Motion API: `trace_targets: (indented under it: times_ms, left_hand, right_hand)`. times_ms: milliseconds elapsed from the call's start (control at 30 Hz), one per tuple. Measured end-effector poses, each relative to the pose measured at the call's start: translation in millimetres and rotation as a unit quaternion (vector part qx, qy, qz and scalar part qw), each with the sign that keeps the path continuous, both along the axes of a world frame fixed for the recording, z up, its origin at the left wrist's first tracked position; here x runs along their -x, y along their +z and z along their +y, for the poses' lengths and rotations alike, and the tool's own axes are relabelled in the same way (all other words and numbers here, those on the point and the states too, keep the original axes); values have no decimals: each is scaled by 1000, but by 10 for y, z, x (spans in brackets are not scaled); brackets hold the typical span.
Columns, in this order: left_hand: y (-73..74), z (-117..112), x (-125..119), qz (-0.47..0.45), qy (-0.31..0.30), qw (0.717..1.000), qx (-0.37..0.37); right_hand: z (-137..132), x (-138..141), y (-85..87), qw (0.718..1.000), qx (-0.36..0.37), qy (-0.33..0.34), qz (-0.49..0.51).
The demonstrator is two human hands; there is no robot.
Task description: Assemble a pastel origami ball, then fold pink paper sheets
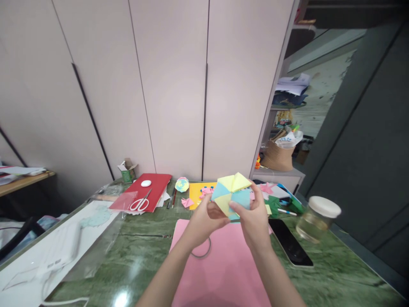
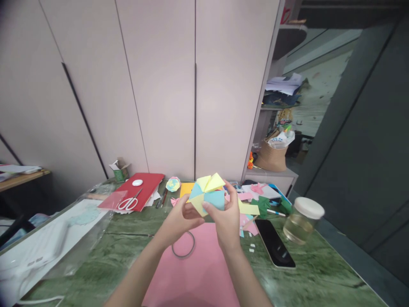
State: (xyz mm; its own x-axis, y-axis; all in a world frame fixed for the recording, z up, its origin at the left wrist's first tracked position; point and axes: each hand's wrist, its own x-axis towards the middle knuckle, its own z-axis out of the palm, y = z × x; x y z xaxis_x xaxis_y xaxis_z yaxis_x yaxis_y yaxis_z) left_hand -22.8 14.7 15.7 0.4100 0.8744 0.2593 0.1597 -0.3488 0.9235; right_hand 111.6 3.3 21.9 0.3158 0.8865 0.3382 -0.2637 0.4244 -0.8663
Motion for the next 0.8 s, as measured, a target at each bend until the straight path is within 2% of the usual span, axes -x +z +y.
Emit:
trace_targets:
  times_ms: [33,67,100,133,167,233,333,500,600,700,767,800]
  left_hand:
    - [-34,21,7,132,40,990,-36]
    - [-84,47,9,264,81,959,-70]
    - [-151,75,3,405,102,904,-91]
    - [-231,105,-12,474,102,871,-82]
    - [-320,133,-34,504,88,857,-69]
    - [-503,179,-94,546,40,835,-53]
    - [-723,214,-176,580,-5,813,-51]
    - [-883,223,-197,607,-22,793,-46]
    - [-909,223,-199,618,-22,785,-30]
    - [-844,235,-200,615,1,788,-24]
    - [-720,252,-161,595,41,801,-39]
    - [-633,260,-121,579,70,811,-55]
  right_hand:
    - [24,-26,-1,999,3,-31,-19]
    - [43,-48,2,998,-2,-60,-36]
    - [54,-68,7,995,-11,-85,-52]
    - [58,-82,13,992,-23,-105,-65]
    - [56,-92,19,989,-34,-121,-76]
    - [38,-104,31,986,-41,-132,-95]
    - [8,-121,43,990,-27,-93,-106]
    - [-5,-172,52,994,-20,-5,-103]
    - [-6,-194,50,993,-28,26,-108]
    - [16,-230,53,987,-25,32,-156]
    - [60,-275,51,963,-13,-5,-268]
    - [92,-302,42,934,0,-34,-355]
